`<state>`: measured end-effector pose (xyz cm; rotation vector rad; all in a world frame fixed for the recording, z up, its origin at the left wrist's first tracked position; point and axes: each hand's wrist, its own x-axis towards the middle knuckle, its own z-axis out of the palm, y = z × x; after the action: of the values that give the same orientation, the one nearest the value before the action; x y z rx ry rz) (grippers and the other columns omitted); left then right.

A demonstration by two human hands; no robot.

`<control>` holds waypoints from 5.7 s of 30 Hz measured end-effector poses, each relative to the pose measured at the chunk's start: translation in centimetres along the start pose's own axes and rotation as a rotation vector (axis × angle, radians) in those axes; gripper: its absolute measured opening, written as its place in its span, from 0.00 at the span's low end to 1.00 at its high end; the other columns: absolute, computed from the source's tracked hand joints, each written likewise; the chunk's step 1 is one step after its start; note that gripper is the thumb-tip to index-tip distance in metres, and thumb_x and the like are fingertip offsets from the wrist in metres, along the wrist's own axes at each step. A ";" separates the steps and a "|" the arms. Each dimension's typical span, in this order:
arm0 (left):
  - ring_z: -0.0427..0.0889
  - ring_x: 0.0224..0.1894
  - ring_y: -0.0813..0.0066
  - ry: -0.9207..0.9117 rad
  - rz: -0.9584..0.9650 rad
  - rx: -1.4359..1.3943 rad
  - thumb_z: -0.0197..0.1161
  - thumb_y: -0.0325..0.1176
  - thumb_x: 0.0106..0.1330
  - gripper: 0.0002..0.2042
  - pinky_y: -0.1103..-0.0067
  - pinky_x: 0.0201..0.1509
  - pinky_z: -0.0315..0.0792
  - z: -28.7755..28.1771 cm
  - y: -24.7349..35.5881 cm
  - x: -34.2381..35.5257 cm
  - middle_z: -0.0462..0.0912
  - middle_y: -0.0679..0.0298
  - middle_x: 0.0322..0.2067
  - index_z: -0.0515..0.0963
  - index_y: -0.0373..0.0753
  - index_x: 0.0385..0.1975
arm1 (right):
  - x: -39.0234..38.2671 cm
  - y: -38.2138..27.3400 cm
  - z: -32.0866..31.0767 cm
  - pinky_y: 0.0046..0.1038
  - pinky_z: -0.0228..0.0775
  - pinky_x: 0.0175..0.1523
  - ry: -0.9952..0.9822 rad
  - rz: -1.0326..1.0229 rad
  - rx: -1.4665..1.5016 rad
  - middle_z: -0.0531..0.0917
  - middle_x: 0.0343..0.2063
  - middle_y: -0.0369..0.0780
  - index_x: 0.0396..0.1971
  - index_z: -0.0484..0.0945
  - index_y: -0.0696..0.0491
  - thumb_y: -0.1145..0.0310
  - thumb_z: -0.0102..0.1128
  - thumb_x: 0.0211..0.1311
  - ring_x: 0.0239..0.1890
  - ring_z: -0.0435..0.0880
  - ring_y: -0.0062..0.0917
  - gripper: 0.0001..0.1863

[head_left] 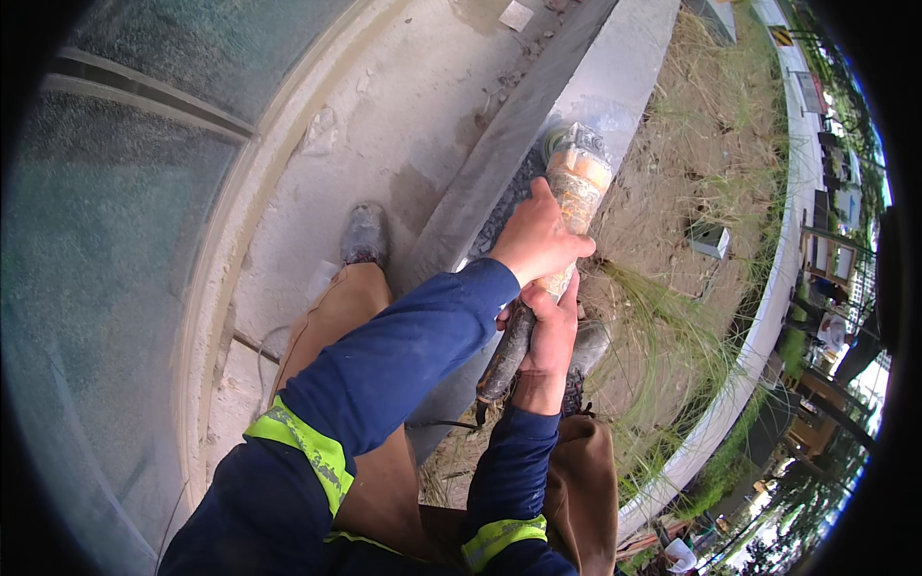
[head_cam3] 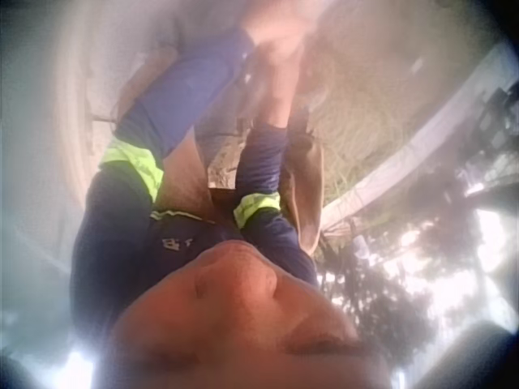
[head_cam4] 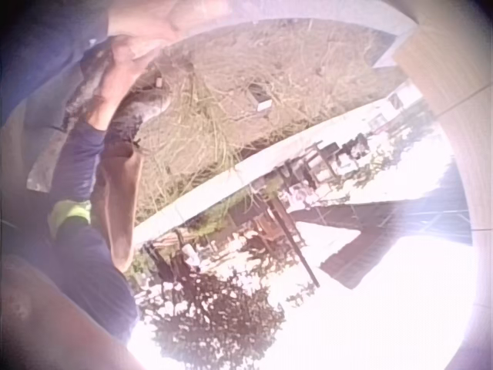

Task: The person uses an angle grinder to smooth a concrete curb. They hold the tool with both hands and move it along the edge of the curb, generating dust.

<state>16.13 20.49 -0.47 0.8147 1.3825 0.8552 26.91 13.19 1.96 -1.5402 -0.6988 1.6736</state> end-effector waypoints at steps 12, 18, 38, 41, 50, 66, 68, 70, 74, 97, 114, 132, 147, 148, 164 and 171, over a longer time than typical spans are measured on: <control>0.85 0.50 0.41 0.112 -0.041 0.076 0.76 0.38 0.50 0.37 0.62 0.58 0.77 0.5 -0.3 -2.1 0.82 0.35 0.44 0.61 0.25 0.52 | -2.4 1.5 1.0 0.30 0.75 0.24 -0.004 -0.068 0.083 0.82 0.30 0.43 0.74 0.53 0.53 0.78 0.59 0.57 0.20 0.81 0.28 0.43; 0.85 0.53 0.44 0.025 -0.068 0.062 0.77 0.43 0.50 0.45 0.66 0.59 0.77 -0.3 0.0 -1.2 0.82 0.36 0.47 0.58 0.21 0.60 | -2.0 1.3 1.2 0.30 0.75 0.24 0.006 -0.066 0.068 0.81 0.30 0.43 0.74 0.53 0.52 0.79 0.58 0.58 0.20 0.81 0.28 0.43; 0.85 0.50 0.40 0.119 -0.068 0.043 0.76 0.38 0.48 0.39 0.62 0.57 0.79 0.3 -0.6 -3.2 0.82 0.34 0.44 0.60 0.23 0.54 | -3.4 2.1 0.5 0.30 0.75 0.24 -0.023 -0.050 0.065 0.82 0.30 0.43 0.74 0.52 0.53 0.78 0.59 0.58 0.21 0.81 0.29 0.43; 0.85 0.50 0.41 0.102 -0.071 0.069 0.76 0.38 0.48 0.39 0.62 0.56 0.79 -0.1 -0.2 -3.3 0.82 0.34 0.44 0.61 0.24 0.54 | -3.6 2.5 1.1 0.30 0.75 0.24 0.023 -0.047 0.078 0.82 0.30 0.43 0.75 0.51 0.52 0.78 0.60 0.58 0.21 0.82 0.29 0.44; 0.85 0.49 0.39 0.115 -0.082 0.098 0.77 0.38 0.47 0.39 0.61 0.57 0.79 0.4 -0.6 -3.5 0.83 0.34 0.44 0.61 0.25 0.54 | -3.9 2.5 0.9 0.30 0.76 0.25 0.035 -0.029 0.093 0.82 0.31 0.44 0.73 0.54 0.52 0.78 0.59 0.59 0.21 0.82 0.29 0.41; 0.84 0.54 0.45 0.071 -0.150 0.022 0.76 0.40 0.50 0.40 0.65 0.60 0.76 0.0 -0.4 -4.3 0.82 0.37 0.49 0.59 0.26 0.57 | -4.0 3.0 -0.1 0.29 0.75 0.24 -0.015 -0.044 0.082 0.83 0.32 0.44 0.76 0.50 0.52 0.78 0.63 0.57 0.21 0.82 0.29 0.47; 0.84 0.54 0.44 0.046 -0.132 0.064 0.76 0.40 0.50 0.40 0.65 0.61 0.76 0.1 -0.5 -4.1 0.81 0.36 0.49 0.59 0.27 0.56 | -4.2 3.0 0.1 0.30 0.75 0.24 -0.003 -0.048 0.086 0.83 0.32 0.44 0.76 0.50 0.52 0.78 0.63 0.56 0.21 0.82 0.29 0.48; 0.84 0.54 0.44 0.048 -0.127 0.075 0.76 0.40 0.50 0.39 0.64 0.60 0.76 0.2 -0.6 -4.1 0.81 0.36 0.49 0.60 0.27 0.56 | -4.4 3.0 0.5 0.30 0.75 0.24 0.012 -0.045 0.107 0.83 0.32 0.44 0.76 0.49 0.52 0.78 0.63 0.56 0.20 0.82 0.29 0.48; 0.84 0.54 0.44 0.092 -0.117 0.007 0.76 0.40 0.50 0.38 0.63 0.59 0.77 0.1 -0.9 -4.5 0.81 0.35 0.48 0.60 0.28 0.55 | -4.3 2.4 -0.4 0.30 0.76 0.24 -0.036 0.025 0.023 0.83 0.31 0.44 0.76 0.49 0.52 0.78 0.63 0.56 0.20 0.81 0.28 0.48; 0.84 0.51 0.39 0.073 -0.070 0.031 0.76 0.37 0.48 0.39 0.61 0.59 0.77 0.7 -1.5 -4.5 0.81 0.34 0.45 0.59 0.24 0.53 | -5.3 2.9 0.6 0.29 0.75 0.25 0.041 -0.047 0.061 0.82 0.33 0.44 0.74 0.53 0.53 0.77 0.62 0.58 0.22 0.81 0.28 0.44; 0.85 0.51 0.42 0.103 -0.062 0.033 0.76 0.39 0.49 0.41 0.63 0.58 0.77 1.3 -0.3 -2.2 0.82 0.34 0.45 0.58 0.24 0.56 | -2.4 1.4 -0.3 0.30 0.77 0.25 0.016 -0.054 0.039 0.83 0.33 0.43 0.74 0.55 0.52 0.78 0.61 0.57 0.22 0.82 0.28 0.43; 0.82 0.52 0.36 0.055 -0.063 0.025 0.76 0.39 0.49 0.39 0.59 0.59 0.77 1.7 -0.5 -1.5 0.77 0.31 0.48 0.60 0.25 0.54 | -2.2 0.9 -1.4 0.29 0.77 0.24 -0.014 -0.026 0.017 0.81 0.32 0.42 0.66 0.61 0.54 0.78 0.60 0.57 0.20 0.81 0.28 0.35; 0.82 0.54 0.41 0.112 -0.116 0.018 0.77 0.39 0.52 0.39 0.62 0.59 0.76 2.2 -0.2 -3.4 0.78 0.33 0.50 0.60 0.22 0.53 | -3.8 1.0 -1.2 0.29 0.76 0.24 0.005 -0.008 0.077 0.82 0.31 0.43 0.67 0.61 0.54 0.79 0.60 0.54 0.20 0.82 0.29 0.37; 0.83 0.54 0.41 0.110 -0.111 0.007 0.77 0.39 0.51 0.38 0.63 0.58 0.76 2.1 -0.1 -3.0 0.78 0.33 0.49 0.60 0.22 0.53 | -3.6 0.8 -1.1 0.29 0.76 0.24 0.003 -0.012 0.079 0.82 0.31 0.43 0.67 0.61 0.54 0.79 0.59 0.54 0.20 0.82 0.29 0.37; 0.86 0.51 0.45 0.053 0.023 -0.102 0.76 0.41 0.54 0.46 0.66 0.58 0.78 1.3 -0.4 1.3 0.82 0.36 0.49 0.54 0.26 0.66 | 2.2 -1.4 -1.0 0.27 0.78 0.22 -0.058 -0.024 0.011 0.82 0.33 0.41 0.65 0.62 0.55 0.76 0.62 0.58 0.20 0.82 0.27 0.34; 0.85 0.52 0.43 0.079 -0.053 -0.049 0.77 0.39 0.53 0.39 0.63 0.57 0.78 1.3 0.1 -1.1 0.81 0.34 0.47 0.59 0.24 0.55 | -1.1 -0.2 -0.8 0.29 0.77 0.23 -0.054 -0.001 0.052 0.82 0.33 0.43 0.65 0.62 0.55 0.77 0.62 0.57 0.20 0.82 0.29 0.34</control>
<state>17.39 19.63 0.18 0.7105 1.4405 0.8849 27.72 12.38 2.70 -1.4632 -0.6783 1.7251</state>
